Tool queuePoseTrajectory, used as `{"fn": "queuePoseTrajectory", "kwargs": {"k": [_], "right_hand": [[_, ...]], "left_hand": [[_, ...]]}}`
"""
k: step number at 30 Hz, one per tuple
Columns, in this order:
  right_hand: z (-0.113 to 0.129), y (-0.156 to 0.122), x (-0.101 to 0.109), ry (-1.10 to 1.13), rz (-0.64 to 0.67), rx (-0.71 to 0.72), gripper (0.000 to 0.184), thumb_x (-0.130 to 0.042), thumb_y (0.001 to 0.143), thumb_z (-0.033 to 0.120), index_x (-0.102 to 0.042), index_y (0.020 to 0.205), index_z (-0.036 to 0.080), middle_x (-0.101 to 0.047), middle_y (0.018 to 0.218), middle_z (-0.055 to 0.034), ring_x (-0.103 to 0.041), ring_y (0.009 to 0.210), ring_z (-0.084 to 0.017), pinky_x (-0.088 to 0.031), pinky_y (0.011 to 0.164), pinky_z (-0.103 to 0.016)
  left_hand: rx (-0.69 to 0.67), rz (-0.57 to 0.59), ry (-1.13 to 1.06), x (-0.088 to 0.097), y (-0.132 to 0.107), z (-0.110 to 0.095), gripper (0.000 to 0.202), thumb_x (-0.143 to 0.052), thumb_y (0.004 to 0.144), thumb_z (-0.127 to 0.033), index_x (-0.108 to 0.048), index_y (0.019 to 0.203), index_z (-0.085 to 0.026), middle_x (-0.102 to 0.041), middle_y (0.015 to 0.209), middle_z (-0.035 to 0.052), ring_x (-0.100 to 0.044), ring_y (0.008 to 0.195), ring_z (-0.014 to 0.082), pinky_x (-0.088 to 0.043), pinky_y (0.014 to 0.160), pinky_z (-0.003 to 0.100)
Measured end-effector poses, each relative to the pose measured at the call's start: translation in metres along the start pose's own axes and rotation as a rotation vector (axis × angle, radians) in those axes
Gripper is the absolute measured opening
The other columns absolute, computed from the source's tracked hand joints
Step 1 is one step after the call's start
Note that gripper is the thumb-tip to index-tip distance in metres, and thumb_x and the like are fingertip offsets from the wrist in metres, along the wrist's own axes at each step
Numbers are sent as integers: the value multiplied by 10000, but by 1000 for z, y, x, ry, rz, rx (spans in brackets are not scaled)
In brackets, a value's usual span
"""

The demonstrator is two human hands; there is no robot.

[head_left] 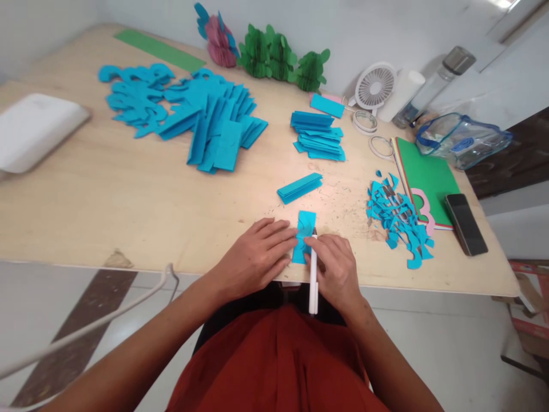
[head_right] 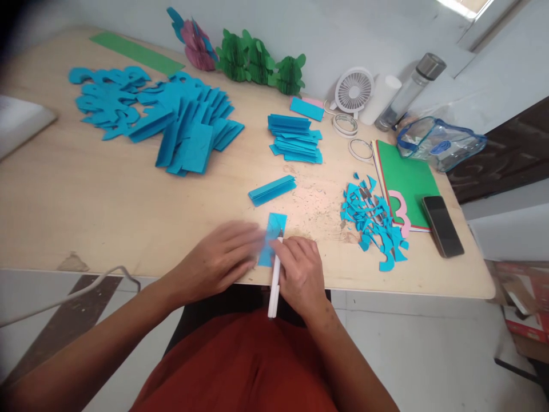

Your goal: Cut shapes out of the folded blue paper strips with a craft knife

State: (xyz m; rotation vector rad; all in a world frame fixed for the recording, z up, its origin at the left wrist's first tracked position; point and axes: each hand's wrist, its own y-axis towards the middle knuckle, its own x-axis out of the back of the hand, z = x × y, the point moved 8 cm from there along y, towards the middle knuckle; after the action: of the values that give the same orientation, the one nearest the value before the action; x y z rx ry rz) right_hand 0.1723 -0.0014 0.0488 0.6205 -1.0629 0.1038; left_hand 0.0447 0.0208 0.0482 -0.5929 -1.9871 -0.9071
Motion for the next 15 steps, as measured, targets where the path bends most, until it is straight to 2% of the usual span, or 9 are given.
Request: {"fn": "queuePoseTrajectory", "kwargs": {"k": [6,15], "right_hand": [[2,0,2,1,-21,13,278,-510,931,90,-635,1166,169,-715,967,-96,-618,952,-243,-468,795,-388],[1,-1,0,-6,-9,13,250,-506,957,130,-628,1171,166,-708,977,-103,-613,958,-242,-468,806,-393]], "left_hand": [[10,-24,-9,-1,3,5,298,-434,968,-203,-646,1169,-146,-677,1257,116,-581,1209,278,-461,1011,470],[39,-22,64,-6,10,9,351,-454,956,-237,-615,1252,-139,-637,1321,135,-538,1245,307,-410,1013,493]]}}
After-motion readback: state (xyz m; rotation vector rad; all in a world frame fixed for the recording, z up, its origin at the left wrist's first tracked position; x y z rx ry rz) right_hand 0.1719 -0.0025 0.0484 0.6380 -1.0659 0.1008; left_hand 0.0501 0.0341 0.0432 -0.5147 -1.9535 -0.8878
